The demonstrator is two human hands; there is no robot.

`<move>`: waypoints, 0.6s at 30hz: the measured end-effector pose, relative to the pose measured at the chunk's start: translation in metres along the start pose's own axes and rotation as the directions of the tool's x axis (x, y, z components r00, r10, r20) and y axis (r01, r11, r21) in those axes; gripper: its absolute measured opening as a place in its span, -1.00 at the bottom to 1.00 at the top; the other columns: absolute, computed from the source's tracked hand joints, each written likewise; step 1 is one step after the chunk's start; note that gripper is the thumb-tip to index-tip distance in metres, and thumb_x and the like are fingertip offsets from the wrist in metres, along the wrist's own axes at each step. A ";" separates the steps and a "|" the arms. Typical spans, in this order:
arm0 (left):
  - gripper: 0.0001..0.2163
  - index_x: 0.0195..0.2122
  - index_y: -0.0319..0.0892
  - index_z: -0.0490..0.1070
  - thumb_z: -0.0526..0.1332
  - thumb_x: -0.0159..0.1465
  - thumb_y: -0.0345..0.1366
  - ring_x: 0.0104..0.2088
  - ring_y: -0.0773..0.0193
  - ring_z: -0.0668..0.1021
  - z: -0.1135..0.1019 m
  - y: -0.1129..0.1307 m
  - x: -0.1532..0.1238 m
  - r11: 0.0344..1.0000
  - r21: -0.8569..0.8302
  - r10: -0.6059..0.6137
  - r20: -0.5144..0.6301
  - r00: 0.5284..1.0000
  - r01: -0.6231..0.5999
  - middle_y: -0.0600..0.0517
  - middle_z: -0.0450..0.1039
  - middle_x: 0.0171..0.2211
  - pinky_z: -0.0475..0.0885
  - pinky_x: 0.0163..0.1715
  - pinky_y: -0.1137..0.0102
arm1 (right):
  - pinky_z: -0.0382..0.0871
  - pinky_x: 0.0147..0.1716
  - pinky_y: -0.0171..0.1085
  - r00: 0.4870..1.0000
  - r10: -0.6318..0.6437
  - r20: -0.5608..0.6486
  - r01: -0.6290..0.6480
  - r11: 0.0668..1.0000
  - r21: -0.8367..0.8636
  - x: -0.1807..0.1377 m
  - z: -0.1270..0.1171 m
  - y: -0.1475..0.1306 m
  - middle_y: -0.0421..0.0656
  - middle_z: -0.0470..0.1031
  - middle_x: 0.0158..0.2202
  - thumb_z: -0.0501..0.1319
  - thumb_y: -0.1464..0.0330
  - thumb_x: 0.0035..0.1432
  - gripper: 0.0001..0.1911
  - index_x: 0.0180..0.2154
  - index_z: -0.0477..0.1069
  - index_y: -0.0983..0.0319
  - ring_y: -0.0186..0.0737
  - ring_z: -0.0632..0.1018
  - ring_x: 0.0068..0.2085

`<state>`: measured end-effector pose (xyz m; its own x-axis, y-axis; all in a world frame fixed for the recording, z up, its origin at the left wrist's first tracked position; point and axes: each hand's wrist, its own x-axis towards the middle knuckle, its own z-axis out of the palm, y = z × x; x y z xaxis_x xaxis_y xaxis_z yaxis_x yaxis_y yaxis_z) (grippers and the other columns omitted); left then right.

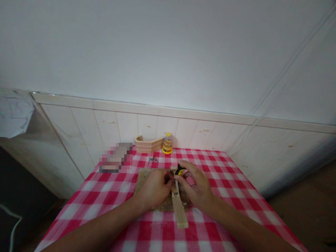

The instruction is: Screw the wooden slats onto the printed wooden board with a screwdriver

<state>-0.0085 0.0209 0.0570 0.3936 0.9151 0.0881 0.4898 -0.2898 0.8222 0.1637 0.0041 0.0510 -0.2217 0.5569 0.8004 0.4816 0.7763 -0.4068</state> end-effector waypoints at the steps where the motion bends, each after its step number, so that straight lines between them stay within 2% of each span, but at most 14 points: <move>1: -0.86 -0.34 -0.17 0.52 0.16 0.28 -0.37 -0.38 0.21 0.61 0.000 0.000 0.000 1.000 0.001 -0.001 -0.002 1.000 0.001 0.01 0.63 -0.37 0.33 -0.42 0.43 | 0.64 -0.09 -0.13 1.000 -0.003 0.000 0.003 1.000 -0.002 0.000 0.000 0.000 -0.08 0.60 0.00 0.26 0.45 0.29 -0.48 0.23 0.29 0.02 -0.12 0.67 -0.10; 10: -0.86 -0.37 -0.17 0.53 0.17 0.26 -0.42 -0.43 0.24 0.58 -0.003 0.005 -0.002 0.999 0.034 -0.009 -0.011 1.000 0.009 0.02 0.62 -0.41 0.31 -0.46 0.44 | 0.64 -0.11 -0.12 1.000 0.028 -0.009 -0.028 1.000 0.000 -0.002 0.001 0.003 -0.09 0.61 0.00 0.28 0.43 0.28 -0.48 0.22 0.31 0.00 -0.11 0.67 -0.10; 18: -0.84 -0.35 -0.19 0.53 0.15 0.22 -0.49 -0.35 0.21 0.61 -0.002 0.005 -0.001 1.000 0.009 -0.003 -0.006 1.000 0.003 0.00 0.63 -0.36 0.37 -0.38 0.43 | 0.63 -0.07 -0.16 0.997 -0.072 0.032 0.073 0.997 -0.026 -0.001 -0.005 -0.008 -0.04 0.58 0.06 0.17 0.57 0.26 -0.40 0.27 0.25 0.08 -0.12 0.66 -0.03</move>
<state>-0.0084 0.0190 0.0622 0.3873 0.9177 0.0890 0.4983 -0.2896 0.8172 0.1640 -0.0038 0.0559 -0.2831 0.5087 0.8131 0.4856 0.8071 -0.3359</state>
